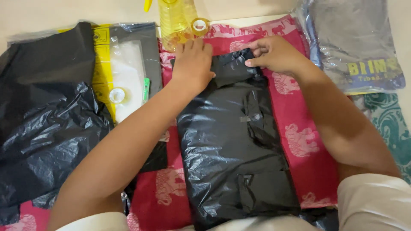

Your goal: The person folds a black plastic bag containing an item on a red patterned cloth. They then use a roll of clear tape to seal the bag, pressing the tape down with their fingers. The person continues to fold and adjust the bag to make it compact.

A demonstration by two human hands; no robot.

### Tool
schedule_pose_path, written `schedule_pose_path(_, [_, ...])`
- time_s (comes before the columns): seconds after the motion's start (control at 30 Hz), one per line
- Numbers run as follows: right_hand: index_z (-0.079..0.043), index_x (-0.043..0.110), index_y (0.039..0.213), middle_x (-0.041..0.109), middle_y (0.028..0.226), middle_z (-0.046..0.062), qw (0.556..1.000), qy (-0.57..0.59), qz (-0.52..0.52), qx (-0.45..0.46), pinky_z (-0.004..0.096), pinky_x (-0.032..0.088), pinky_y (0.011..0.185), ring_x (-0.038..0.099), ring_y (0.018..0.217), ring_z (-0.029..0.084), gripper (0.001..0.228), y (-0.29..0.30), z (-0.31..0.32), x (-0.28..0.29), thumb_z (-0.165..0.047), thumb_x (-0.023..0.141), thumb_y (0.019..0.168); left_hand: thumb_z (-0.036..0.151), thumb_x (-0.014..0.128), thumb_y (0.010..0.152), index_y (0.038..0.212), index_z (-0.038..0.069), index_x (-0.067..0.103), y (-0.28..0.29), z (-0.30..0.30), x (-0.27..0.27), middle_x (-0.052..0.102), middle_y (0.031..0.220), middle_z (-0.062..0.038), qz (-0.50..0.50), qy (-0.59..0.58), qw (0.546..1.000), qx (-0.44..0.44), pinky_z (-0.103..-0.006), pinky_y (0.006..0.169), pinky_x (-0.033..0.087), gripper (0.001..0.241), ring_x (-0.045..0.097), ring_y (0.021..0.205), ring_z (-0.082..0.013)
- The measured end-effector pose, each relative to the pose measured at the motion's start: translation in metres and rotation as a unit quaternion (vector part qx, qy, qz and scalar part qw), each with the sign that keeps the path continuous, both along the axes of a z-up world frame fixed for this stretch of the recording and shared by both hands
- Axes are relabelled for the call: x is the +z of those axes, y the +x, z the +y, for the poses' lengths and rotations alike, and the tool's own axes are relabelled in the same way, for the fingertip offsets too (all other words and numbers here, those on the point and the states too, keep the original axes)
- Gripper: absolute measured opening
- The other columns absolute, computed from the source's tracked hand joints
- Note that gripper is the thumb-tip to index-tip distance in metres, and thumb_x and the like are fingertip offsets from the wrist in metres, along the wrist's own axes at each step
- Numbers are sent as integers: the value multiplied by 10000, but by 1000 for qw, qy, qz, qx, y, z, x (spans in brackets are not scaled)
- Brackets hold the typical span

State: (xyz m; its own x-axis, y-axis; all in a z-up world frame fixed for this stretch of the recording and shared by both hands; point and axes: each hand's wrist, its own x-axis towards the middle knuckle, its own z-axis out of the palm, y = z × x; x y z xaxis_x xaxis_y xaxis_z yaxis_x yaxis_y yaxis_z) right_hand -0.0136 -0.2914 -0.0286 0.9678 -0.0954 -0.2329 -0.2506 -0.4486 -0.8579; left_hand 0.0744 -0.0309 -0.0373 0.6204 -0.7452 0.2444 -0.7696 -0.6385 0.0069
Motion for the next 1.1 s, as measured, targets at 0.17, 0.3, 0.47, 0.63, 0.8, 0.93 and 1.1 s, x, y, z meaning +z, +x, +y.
schedule_pose_path(0.17, [-11, 667, 1220, 633, 991, 45, 997, 64, -32, 37, 195, 476, 782, 580, 857, 100, 372, -9, 0, 10, 54, 717, 856, 573, 908, 676, 1235, 15, 582, 17, 9, 15, 665, 1141, -173, 109, 59, 991, 50, -528, 969, 433, 855, 626, 1055, -391])
schedule_pose_path(0.3, [-38, 650, 1225, 618, 990, 38, 992, 78, -77, 63, 205, 477, 817, 563, 882, 97, 362, -25, 9, 20, 54, 713, 881, 589, 915, 691, 1167, 48, 678, 21, 23, 35, 731, 1078, -149, 197, 54, 978, 29, -506, 936, 467, 759, 682, 985, -395])
schedule_pose_path(0.47, [-39, 632, 1227, 620, 1007, 43, 992, 65, -96, 53, 213, 496, 816, 580, 894, 99, 345, -31, 13, 22, 40, 711, 901, 799, 882, 614, 1303, -15, 616, 22, 17, 21, 609, 1233, -235, 127, 46, 991, 19, -550, 955, 449, 1099, 582, 1103, -465])
schedule_pose_path(0.63, [-39, 621, 1217, 566, 993, 14, 992, 56, -102, 40, 199, 468, 776, 536, 855, 77, 321, -26, 10, 6, -20, 732, 917, 763, 847, 587, 1312, -21, 564, 14, 11, 6, 585, 1247, -195, -19, 58, 998, -9, -513, 992, 355, 1104, 532, 1158, -378])
schedule_pose_path(0.8, [-31, 628, 1185, 661, 953, 65, 994, -2, -106, 40, 227, 526, 719, 623, 786, 115, 237, -29, 24, 20, 10, 680, 957, 613, 829, 747, 1475, -31, 421, 11, 22, 23, 620, 1290, -201, -77, 33, 994, -65, -474, 1054, 356, 1055, 598, 1159, -365])
schedule_pose_path(0.93, [-27, 609, 1180, 669, 1021, 53, 991, 44, -124, 36, 200, 495, 760, 614, 851, 82, 229, -27, 19, 11, 36, 659, 966, 467, 686, 984, 1457, 37, 467, 9, 36, 28, 636, 1236, -166, 2, -62, 997, -48, -471, 999, 376, 676, 593, 1151, -358])
schedule_pose_path(1.1, [-48, 621, 1154, 678, 1001, 52, 991, 31, -125, 32, 200, 476, 729, 607, 826, 83, 210, -28, 20, 11, 12, 666, 958, 683, 830, 736, 1524, 9, 376, 4, 43, 22, 530, 1437, -240, 38, -64, 996, -54, -539, 1080, 344, 1132, 504, 1312, -412])
